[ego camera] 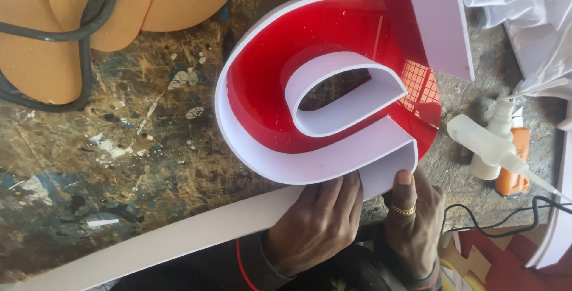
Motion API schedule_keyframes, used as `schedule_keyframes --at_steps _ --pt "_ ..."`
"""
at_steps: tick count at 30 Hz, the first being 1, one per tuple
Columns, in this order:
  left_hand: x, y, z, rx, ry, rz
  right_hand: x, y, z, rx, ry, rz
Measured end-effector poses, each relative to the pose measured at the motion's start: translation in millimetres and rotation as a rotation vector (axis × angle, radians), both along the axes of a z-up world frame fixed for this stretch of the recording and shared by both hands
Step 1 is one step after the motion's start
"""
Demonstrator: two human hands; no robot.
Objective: Assembling a 3D channel letter by heating, bending, and gluing a plastic border to an acrylic face.
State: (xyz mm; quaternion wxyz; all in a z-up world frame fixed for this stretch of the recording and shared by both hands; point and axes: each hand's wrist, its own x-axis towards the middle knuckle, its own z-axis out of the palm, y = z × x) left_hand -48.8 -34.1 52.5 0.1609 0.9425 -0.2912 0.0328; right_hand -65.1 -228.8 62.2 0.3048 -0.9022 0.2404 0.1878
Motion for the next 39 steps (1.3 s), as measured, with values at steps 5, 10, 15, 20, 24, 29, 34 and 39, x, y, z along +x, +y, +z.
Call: schedule_keyframes --at_steps 5,10,15,20,24,29,34,39 --pt "3 2 0 0.003 -0.032 -0.044 11 -3 14 -0.032 0.090 0.157" --pt "-2 0 -5 -0.009 -0.013 -0.039 20 -6 22 -0.083 0.285 0.117" --pt "3 2 -2 -0.016 0.004 -0.046 19 -18 22 -0.080 0.311 0.187" --pt "0 0 -3 -0.024 -0.001 -0.036 26 -24 23 -0.110 0.422 0.267" --pt "5 0 1 0.077 -0.046 -0.044 27 -24 23 -0.128 0.442 0.278" --pt "2 -3 -1 0.096 -0.015 -0.040 27 -22 26 -0.098 0.407 0.277" --pt "-5 -7 -1 0.137 -0.033 -0.008 25 -25 18 -0.105 0.332 0.358" --pt "1 -7 3 0.188 -0.104 0.029 28 -22 20 -0.155 0.340 0.398"
